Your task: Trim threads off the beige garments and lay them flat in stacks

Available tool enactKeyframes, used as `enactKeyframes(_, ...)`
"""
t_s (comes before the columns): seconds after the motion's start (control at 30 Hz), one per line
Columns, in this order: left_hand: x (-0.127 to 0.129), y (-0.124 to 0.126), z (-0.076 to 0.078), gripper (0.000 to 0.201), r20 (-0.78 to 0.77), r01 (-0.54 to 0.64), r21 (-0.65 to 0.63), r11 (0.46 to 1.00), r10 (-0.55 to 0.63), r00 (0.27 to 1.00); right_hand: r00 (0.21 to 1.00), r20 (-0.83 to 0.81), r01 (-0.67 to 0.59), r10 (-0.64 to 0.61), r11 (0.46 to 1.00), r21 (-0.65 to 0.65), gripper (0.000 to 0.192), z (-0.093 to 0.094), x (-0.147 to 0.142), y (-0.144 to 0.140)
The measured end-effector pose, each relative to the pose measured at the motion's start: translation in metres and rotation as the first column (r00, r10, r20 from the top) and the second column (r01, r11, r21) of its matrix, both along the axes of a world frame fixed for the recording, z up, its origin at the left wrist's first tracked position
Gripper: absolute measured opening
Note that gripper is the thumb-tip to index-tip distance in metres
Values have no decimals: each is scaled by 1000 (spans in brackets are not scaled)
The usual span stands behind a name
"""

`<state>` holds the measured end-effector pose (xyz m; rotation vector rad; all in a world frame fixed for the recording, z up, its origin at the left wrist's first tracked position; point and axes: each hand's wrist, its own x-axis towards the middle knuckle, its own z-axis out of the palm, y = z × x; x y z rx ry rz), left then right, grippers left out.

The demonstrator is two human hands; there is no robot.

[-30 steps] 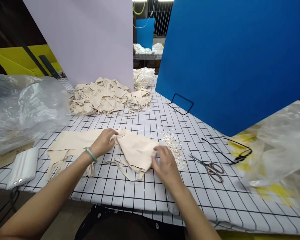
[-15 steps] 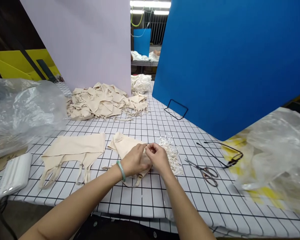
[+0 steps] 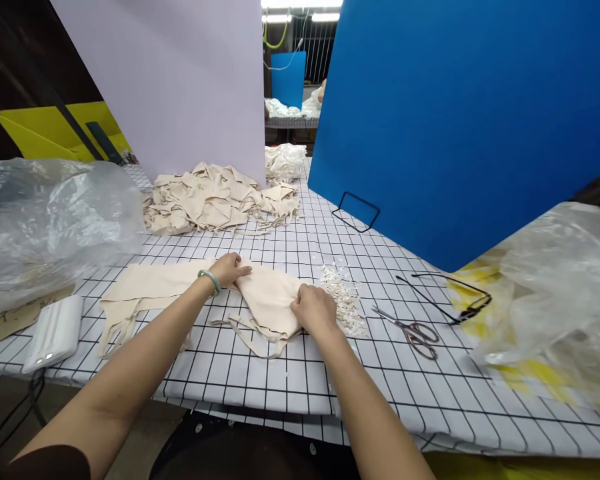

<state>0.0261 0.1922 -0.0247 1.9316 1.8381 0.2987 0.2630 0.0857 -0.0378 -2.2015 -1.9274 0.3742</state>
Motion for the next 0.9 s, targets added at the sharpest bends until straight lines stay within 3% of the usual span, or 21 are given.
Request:
enactKeyframes(0.13,3,5,-12,52,22,-11,-30,999,12,1000,993,-28,119,-117,991,59,9,6,15,-1)
enactKeyframes(0.27,10,13,-13,44,44,-69,-31,997,70,997,985,49,161,-167,982,103,12,1,22,2)
enactKeyframes(0.37,9,20,-5,24,117,-61,-93,994,71,991,985,98,129,-141,985,117,14,-6,22,8)
enactKeyframes(0.5,2,15,21,20,332,14,-114,993,25,943,990,66,111,-123,981,161,13,0,21,11)
enactKeyframes(0.6,12,4,44,17,502,74,-73,995,-28,864,983,-171,108,-59,951,291,29,20,0,12)
enactKeyframes(0.7,31,-7,64,20,598,90,-23,996,-59,799,875,-457,-7,161,947,321,47,45,-39,15)
enactKeyframes(0.8,40,-20,80,22,728,123,87,989,-148,669,777,-574,-61,258,938,340,21,66,-63,22)
enactKeyframes(0.87,39,-34,83,27,781,158,219,963,-270,563,709,-650,5,275,919,394,16,76,-62,27)
enactKeyframes(0.9,38,-42,81,31,773,159,286,945,-326,544,653,-703,53,280,909,412,18,80,-58,29)
